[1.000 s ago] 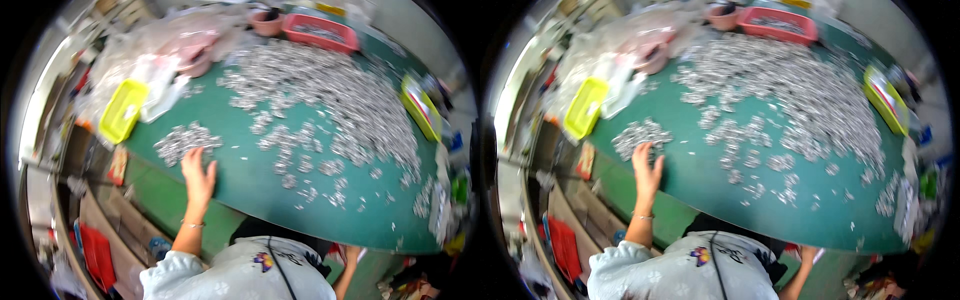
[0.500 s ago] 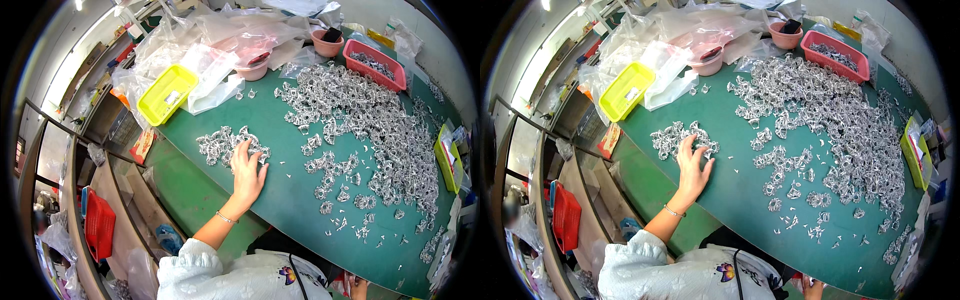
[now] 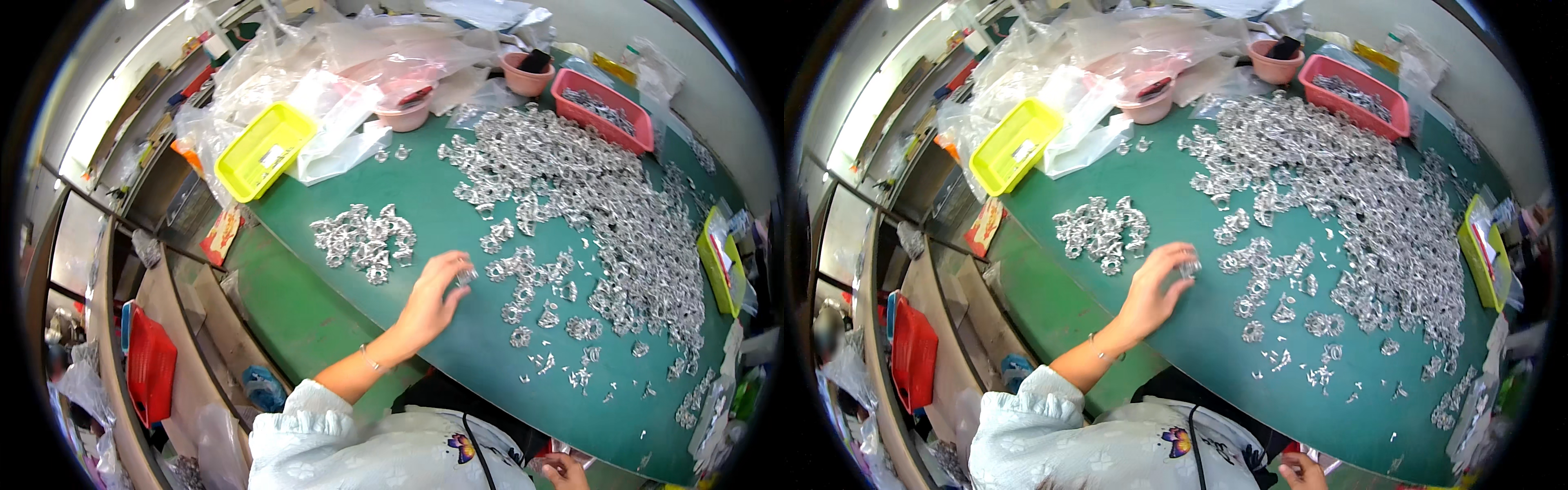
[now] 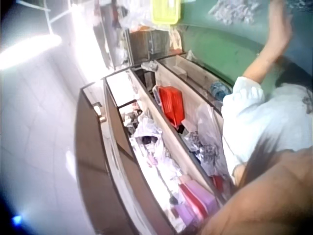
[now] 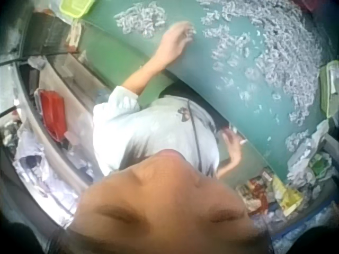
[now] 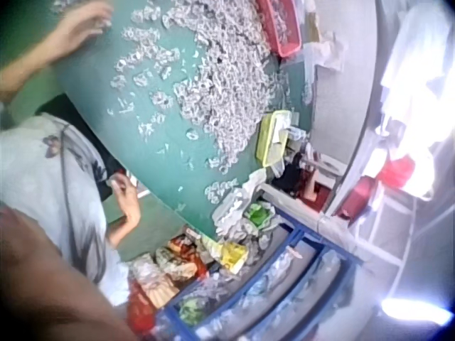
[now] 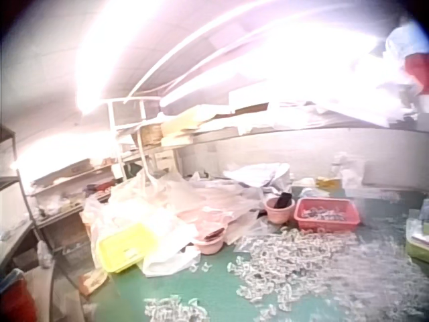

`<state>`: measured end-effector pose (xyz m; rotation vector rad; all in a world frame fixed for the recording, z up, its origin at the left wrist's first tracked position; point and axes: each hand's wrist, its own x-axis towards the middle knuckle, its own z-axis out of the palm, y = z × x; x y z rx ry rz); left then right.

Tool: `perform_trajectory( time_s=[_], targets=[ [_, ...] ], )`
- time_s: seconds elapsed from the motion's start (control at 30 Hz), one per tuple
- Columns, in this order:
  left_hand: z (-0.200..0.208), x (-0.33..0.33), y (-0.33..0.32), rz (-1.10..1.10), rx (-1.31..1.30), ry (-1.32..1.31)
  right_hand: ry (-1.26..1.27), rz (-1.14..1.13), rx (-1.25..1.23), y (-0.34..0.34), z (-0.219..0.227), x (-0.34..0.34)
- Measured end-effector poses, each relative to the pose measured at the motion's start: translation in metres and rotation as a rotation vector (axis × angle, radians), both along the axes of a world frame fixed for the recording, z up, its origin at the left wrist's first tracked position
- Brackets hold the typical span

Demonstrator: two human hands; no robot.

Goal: The person sorts small metal components by hand on a workbench, picks up a red marker to write on a white card, and places organized groups of parts into different containers.

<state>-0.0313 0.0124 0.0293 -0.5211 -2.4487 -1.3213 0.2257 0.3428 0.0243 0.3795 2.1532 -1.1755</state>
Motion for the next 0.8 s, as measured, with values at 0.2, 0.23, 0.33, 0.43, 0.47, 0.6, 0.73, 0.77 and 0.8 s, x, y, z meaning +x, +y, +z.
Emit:
perform_trajectory(
  time_s=[0.2, 0.23, 0.33, 0.43, 0.47, 0.6, 0.73, 0.77, 0.8],
  targets=[
    [0.026, 0.063, 0.069, -0.775, 0.32, -0.139, 0.223, -0.319, -0.78, -0.017, 0.017, -0.05],
    [0.018, 0.072, 0.086, -0.867, 0.341, -0.115, 0.423, -0.43, -0.79, -0.043, 0.022, -0.067],
    [0.013, 0.091, 0.118, -0.96, 0.197, -0.044, 0.486, -0.702, -1.101, -0.069, 0.004, -0.079],
    [0.021, 0.089, 0.126, -0.894, 0.021, 0.032, 0.342, -0.959, -1.294, -0.064, -0.001, -0.073],
    [0.027, 0.087, 0.124, -0.88, 0.023, 0.011, 0.375, -0.945, -1.3, -0.058, -0.003, -0.069],
    [0.017, 0.071, 0.102, -0.771, 0.012, -0.037, 0.507, -0.526, -0.951, -0.005, -0.009, -0.011],
    [0.011, 0.059, 0.069, -0.376, -0.079, -0.074, 0.154, -0.433, -0.443, 0.037, -0.028, 0.046],
    [0.002, 0.057, 0.061, -0.316, -0.079, -0.055, 0.089, -0.461, -0.31, 0.048, -0.043, 0.053],
    [-0.003, 0.057, 0.055, -0.246, -0.101, -0.061, 0.126, -0.601, -0.211, 0.055, -0.069, 0.062]
  ],
)
